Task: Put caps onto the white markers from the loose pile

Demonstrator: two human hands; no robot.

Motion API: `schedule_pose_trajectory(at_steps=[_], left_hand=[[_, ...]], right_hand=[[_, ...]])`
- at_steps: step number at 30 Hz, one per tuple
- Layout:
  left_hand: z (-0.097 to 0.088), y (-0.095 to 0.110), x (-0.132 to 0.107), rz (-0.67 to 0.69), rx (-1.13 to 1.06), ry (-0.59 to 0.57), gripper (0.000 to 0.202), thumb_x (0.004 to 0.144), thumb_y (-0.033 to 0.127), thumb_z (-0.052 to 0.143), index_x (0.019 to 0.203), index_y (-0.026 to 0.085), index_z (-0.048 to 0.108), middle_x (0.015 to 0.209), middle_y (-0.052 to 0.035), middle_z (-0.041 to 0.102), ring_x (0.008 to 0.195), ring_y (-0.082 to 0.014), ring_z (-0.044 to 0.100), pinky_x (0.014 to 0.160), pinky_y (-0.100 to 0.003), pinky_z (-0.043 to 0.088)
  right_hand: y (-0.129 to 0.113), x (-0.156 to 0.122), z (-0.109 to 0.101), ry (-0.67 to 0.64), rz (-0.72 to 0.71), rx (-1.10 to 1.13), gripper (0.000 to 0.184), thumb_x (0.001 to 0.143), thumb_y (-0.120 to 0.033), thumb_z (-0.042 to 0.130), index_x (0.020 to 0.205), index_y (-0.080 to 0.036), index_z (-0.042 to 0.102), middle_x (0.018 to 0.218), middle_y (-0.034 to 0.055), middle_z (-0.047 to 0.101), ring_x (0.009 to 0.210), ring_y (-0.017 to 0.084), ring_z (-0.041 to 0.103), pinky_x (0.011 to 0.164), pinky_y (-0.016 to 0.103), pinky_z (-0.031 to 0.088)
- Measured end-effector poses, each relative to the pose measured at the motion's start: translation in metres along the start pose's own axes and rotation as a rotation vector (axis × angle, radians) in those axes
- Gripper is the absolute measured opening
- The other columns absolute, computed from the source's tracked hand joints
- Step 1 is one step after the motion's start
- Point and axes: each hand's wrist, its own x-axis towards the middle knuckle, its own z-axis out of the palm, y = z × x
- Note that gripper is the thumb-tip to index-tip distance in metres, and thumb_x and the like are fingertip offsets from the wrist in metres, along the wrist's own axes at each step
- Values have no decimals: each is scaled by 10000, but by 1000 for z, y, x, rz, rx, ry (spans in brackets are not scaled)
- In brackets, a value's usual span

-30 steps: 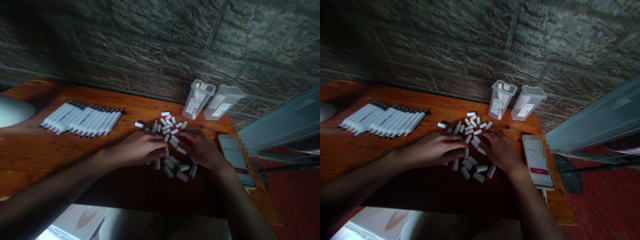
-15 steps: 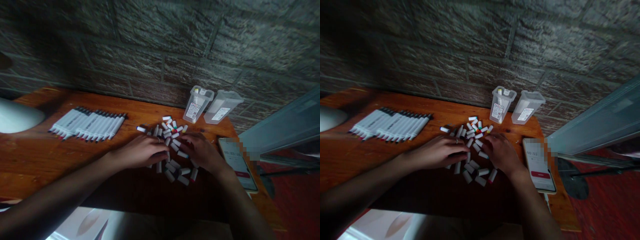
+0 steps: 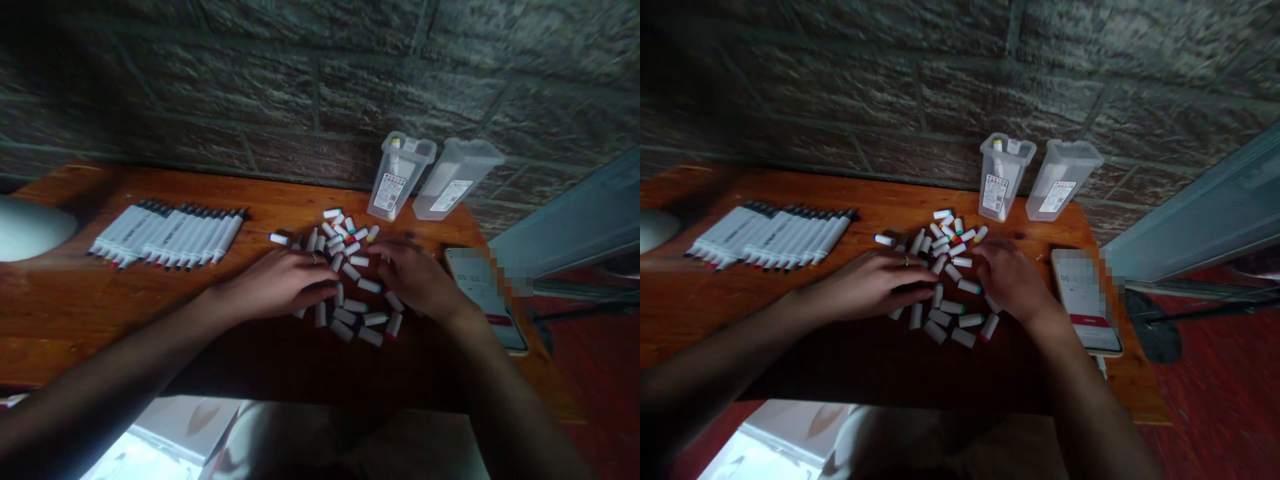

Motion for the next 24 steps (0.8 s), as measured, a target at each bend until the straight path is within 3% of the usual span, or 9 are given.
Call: schedule_pose_trajectory(at_steps=[8, 20, 24], left_hand=[[3, -4, 1, -29, -39, -6, 229, 976, 361, 547, 1094, 253, 710, 1045, -5, 746, 926, -162, 698, 826, -256, 502], [1, -3, 1, -3, -93, 60, 217, 976, 327, 550, 1048, 227, 729, 1000, -21, 742, 882, -146, 684, 789, -242, 498], [1, 0, 3, 6, -146, 94, 199, 975, 282, 546, 985, 204, 729, 935, -21, 737, 843, -138, 682, 774, -234, 508]], right_hand=[[-3, 1, 5, 42, -3, 15, 245, 915, -150, 544, 1058, -226, 728, 1134, 75, 735, 1077, 231, 669, 975, 397, 515], [-4, 0, 4, 49, -1, 8, 216, 915, -175, 557, 1048, -222, 720, 1103, 72, 732, 1037, 231, 674, 966, 389, 512], [-5, 2, 4, 31, 32, 17, 217, 932, -176, 537, 1036, -225, 720, 1041, 64, 746, 984, 221, 687, 897, 356, 531]])
